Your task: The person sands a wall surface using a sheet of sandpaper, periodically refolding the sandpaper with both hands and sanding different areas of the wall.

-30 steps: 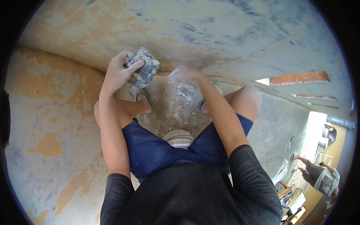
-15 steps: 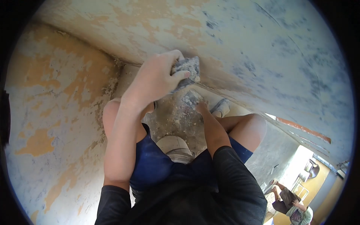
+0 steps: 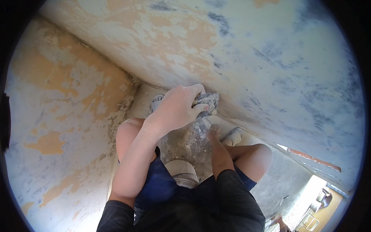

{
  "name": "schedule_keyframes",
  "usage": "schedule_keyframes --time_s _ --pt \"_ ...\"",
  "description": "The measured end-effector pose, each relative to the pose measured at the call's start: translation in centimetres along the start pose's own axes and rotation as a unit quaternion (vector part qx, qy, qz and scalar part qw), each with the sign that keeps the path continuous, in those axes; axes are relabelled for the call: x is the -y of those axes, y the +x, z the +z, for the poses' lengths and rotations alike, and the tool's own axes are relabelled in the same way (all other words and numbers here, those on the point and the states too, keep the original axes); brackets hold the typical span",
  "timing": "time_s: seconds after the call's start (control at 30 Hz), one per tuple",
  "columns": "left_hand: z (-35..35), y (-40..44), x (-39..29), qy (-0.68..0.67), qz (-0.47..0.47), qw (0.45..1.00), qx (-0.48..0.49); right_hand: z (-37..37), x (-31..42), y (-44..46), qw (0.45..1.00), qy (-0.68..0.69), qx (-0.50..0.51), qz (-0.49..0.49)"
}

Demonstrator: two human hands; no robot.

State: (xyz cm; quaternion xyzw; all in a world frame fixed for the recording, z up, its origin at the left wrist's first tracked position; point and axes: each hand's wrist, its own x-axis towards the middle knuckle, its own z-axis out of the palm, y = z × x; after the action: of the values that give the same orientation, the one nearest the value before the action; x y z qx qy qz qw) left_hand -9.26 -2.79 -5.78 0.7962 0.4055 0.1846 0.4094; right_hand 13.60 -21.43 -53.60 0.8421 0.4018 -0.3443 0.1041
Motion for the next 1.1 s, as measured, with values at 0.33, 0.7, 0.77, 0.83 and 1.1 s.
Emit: schedule_keyframes --time_s 0.33,0.7,0.77,0.83,1.1 --pt "-0.1 0.3 1.8 0.030 0.021 0.999 0.016 2.0 0.2 3.4 0.989 -0.071 -0.083 -0.102" --pt "-0.5 -1.4 7.6 0.139 -0.046 0.989 0.039 -23.3 7.2 -10.6 0.887 0.034 -0.248 -0.388" --pt "-0.2 -1.6 9.2 0.130 -0.045 0.990 0.045 -24.7 7.8 -12.8 0.929 -0.026 -0.232 -0.286" --pt "-0.5 -2.0 9.3 0.123 -0.047 0.990 0.051 -24.3 7.4 -13.8 0.919 0.020 -0.200 -0.340" --pt "-1.4 -2.5 9.4 0.131 -0.051 0.989 0.044 -24.5 6.5 -16.9 0.889 0.078 -0.239 -0.384"
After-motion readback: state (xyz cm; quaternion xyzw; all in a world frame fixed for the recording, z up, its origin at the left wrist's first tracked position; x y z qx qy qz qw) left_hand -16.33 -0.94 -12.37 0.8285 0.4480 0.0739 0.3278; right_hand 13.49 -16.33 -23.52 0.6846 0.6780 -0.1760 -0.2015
